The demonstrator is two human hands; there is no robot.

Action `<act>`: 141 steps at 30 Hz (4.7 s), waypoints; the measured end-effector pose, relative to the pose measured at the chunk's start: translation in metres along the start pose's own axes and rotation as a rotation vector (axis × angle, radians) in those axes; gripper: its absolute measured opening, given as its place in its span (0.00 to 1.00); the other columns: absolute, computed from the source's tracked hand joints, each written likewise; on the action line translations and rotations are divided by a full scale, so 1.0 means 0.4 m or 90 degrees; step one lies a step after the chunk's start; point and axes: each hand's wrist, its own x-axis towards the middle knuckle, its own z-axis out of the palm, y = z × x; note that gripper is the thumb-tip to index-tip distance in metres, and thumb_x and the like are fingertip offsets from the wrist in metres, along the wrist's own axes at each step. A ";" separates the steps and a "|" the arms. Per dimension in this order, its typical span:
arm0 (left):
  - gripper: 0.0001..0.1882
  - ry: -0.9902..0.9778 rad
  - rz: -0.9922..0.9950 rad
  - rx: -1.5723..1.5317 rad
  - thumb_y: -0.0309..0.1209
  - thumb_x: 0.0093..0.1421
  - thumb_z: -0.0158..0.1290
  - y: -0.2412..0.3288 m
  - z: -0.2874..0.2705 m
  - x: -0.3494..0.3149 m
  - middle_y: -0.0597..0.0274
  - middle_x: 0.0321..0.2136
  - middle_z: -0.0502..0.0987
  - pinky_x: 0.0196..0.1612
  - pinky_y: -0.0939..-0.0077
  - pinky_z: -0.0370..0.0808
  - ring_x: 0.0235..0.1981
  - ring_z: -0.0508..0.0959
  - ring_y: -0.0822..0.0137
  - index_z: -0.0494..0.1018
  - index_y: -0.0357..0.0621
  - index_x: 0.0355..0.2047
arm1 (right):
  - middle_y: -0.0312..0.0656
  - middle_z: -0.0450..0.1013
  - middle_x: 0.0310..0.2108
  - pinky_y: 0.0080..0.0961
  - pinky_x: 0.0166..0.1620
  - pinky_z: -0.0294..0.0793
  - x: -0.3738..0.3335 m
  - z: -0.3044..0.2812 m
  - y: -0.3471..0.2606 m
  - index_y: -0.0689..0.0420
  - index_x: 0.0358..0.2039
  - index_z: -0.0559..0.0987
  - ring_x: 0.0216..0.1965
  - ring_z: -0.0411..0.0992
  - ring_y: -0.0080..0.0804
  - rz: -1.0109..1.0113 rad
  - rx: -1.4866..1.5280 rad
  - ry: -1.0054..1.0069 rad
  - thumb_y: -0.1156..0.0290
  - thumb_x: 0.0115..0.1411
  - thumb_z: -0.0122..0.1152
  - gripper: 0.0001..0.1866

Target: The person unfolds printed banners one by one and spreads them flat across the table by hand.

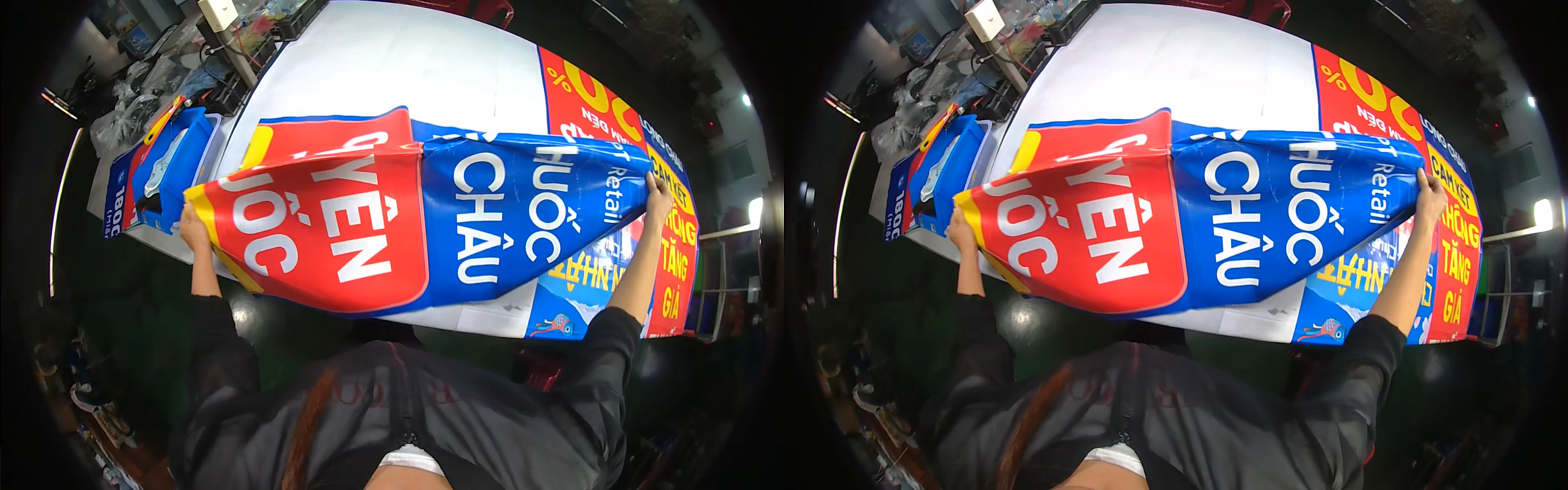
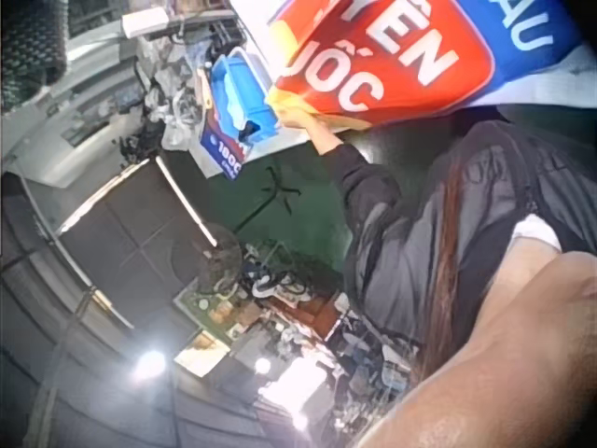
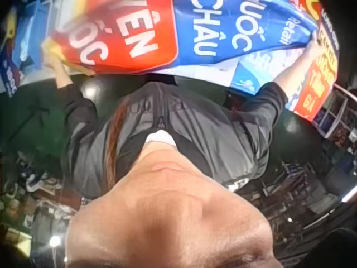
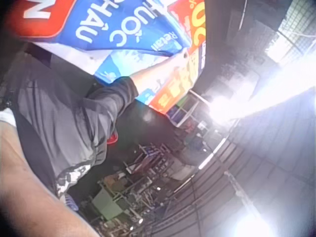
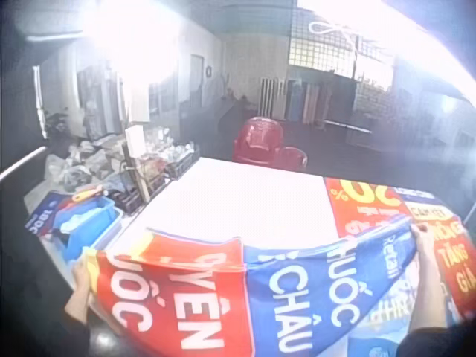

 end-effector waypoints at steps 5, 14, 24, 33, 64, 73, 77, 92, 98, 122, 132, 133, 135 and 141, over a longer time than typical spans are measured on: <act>0.26 -0.329 -0.031 0.300 0.49 0.55 0.40 -0.111 0.043 0.027 0.45 0.32 0.74 0.34 0.60 0.68 0.32 0.74 0.48 0.73 0.34 0.30 | 0.51 0.72 0.35 0.36 0.40 0.69 -0.173 -0.029 0.193 0.54 0.34 0.77 0.40 0.70 0.43 0.088 -0.414 -0.178 0.62 0.44 0.61 0.16; 0.15 -0.610 0.023 0.305 0.33 0.51 0.49 -0.092 0.235 -0.008 0.43 0.34 0.74 0.38 0.66 0.71 0.37 0.74 0.53 0.73 0.36 0.35 | 0.59 0.71 0.35 0.31 0.45 0.66 -0.209 -0.135 0.244 0.64 0.37 0.75 0.42 0.69 0.48 0.171 -0.213 -0.273 0.47 0.46 0.56 0.30; 0.22 -0.134 -0.058 0.161 0.46 0.45 0.52 -0.107 0.089 0.142 0.46 0.28 0.76 0.36 0.65 0.70 0.32 0.75 0.52 0.75 0.39 0.30 | 0.58 0.71 0.35 0.32 0.46 0.65 -0.218 -0.244 0.221 0.67 0.36 0.75 0.40 0.70 0.45 0.127 -0.125 -0.072 0.50 0.49 0.55 0.28; 0.26 0.165 0.142 -0.059 0.54 0.52 0.44 0.354 0.057 0.238 0.52 0.26 0.76 0.33 0.65 0.69 0.29 0.75 0.52 0.75 0.40 0.27 | 0.51 0.72 0.37 0.29 0.45 0.66 -0.077 -0.363 0.303 0.63 0.41 0.73 0.42 0.69 0.38 0.101 -0.061 0.010 0.49 0.49 0.55 0.29; 0.34 -0.302 -0.197 -0.191 0.28 0.50 0.50 0.397 0.562 -0.490 0.43 0.52 0.55 0.52 0.63 0.60 0.51 0.61 0.51 0.48 0.37 0.54 | 0.44 0.73 0.36 0.25 0.40 0.69 -0.554 0.230 0.608 0.60 0.42 0.73 0.33 0.72 0.33 0.393 -0.007 -0.100 0.64 0.46 0.60 0.22; 0.30 -0.379 0.353 -0.102 0.23 0.48 0.50 0.629 0.601 -0.585 0.47 0.50 0.59 0.54 0.63 0.55 0.52 0.59 0.51 0.53 0.34 0.52 | 0.51 0.71 0.38 0.30 0.43 0.68 -0.335 0.317 0.523 0.62 0.35 0.75 0.43 0.69 0.44 0.573 -0.270 -0.238 0.56 0.40 0.66 0.26; 0.31 -0.556 0.610 -0.140 0.26 0.48 0.51 0.787 0.611 -0.723 0.48 0.51 0.58 0.55 0.59 0.53 0.54 0.54 0.49 0.53 0.34 0.52 | 0.47 0.73 0.28 0.28 0.35 0.71 -0.290 0.272 0.563 0.66 0.32 0.74 0.30 0.72 0.36 0.606 -0.004 -0.402 0.60 0.44 0.63 0.22; 0.17 -0.836 0.448 -0.396 0.36 0.50 0.53 1.411 0.303 -0.693 0.54 0.24 0.77 0.28 0.80 0.73 0.22 0.77 0.68 0.74 0.35 0.34 | 0.45 0.65 0.46 0.24 0.45 0.67 -0.261 -0.051 -0.251 0.62 0.47 0.66 0.42 0.67 0.29 -0.034 0.636 -0.112 0.68 0.51 0.58 0.23; 0.18 -0.816 0.555 -0.447 0.37 0.46 0.57 1.374 0.114 -0.624 0.54 0.23 0.77 0.29 0.80 0.73 0.22 0.77 0.68 0.75 0.34 0.32 | 0.44 0.66 0.39 0.23 0.34 0.71 -0.356 -0.119 -0.424 0.56 0.45 0.69 0.33 0.70 0.27 -0.108 0.326 0.111 0.70 0.46 0.63 0.24; 0.22 -0.806 -0.047 -0.635 0.40 0.51 0.50 1.192 0.413 0.075 0.54 0.40 0.71 0.43 0.68 0.68 0.40 0.71 0.62 0.68 0.39 0.42 | 0.48 0.70 0.37 0.28 0.38 0.71 -0.573 -0.874 0.032 0.64 0.40 0.69 0.34 0.70 0.36 0.197 0.683 0.325 0.67 0.56 0.48 0.15; 0.24 -0.622 -0.332 -0.584 0.38 0.49 0.50 0.874 0.538 0.266 0.53 0.41 0.69 0.43 0.67 0.67 0.40 0.71 0.60 0.65 0.38 0.46 | 0.47 0.70 0.37 0.26 0.39 0.70 -0.751 -1.085 0.009 0.65 0.40 0.68 0.36 0.69 0.33 0.151 0.391 0.405 0.67 0.56 0.48 0.16; 0.25 -0.593 -0.341 -0.580 0.37 0.49 0.49 0.861 0.531 0.309 0.52 0.41 0.69 0.43 0.67 0.67 0.40 0.71 0.59 0.64 0.38 0.46 | 0.47 0.70 0.37 0.26 0.39 0.70 -0.757 -1.092 0.012 0.65 0.41 0.68 0.36 0.69 0.33 0.151 0.371 0.404 0.67 0.56 0.49 0.16; 0.25 -0.511 -0.327 -0.531 0.37 0.49 0.49 0.830 0.505 0.376 0.52 0.41 0.69 0.44 0.67 0.67 0.40 0.71 0.59 0.64 0.38 0.47 | 0.47 0.70 0.37 0.26 0.39 0.70 -0.756 -1.107 0.024 0.65 0.41 0.67 0.36 0.69 0.33 0.147 0.332 0.399 0.67 0.56 0.49 0.16; 0.45 -0.286 0.609 -0.161 0.19 0.41 0.45 0.771 0.325 0.036 0.52 0.58 0.44 0.52 0.40 0.50 0.59 0.45 0.47 0.40 0.56 0.59 | 0.47 0.70 0.38 0.25 0.40 0.69 -0.678 -1.126 0.086 0.66 0.41 0.67 0.37 0.68 0.31 0.122 0.168 0.346 0.66 0.56 0.49 0.17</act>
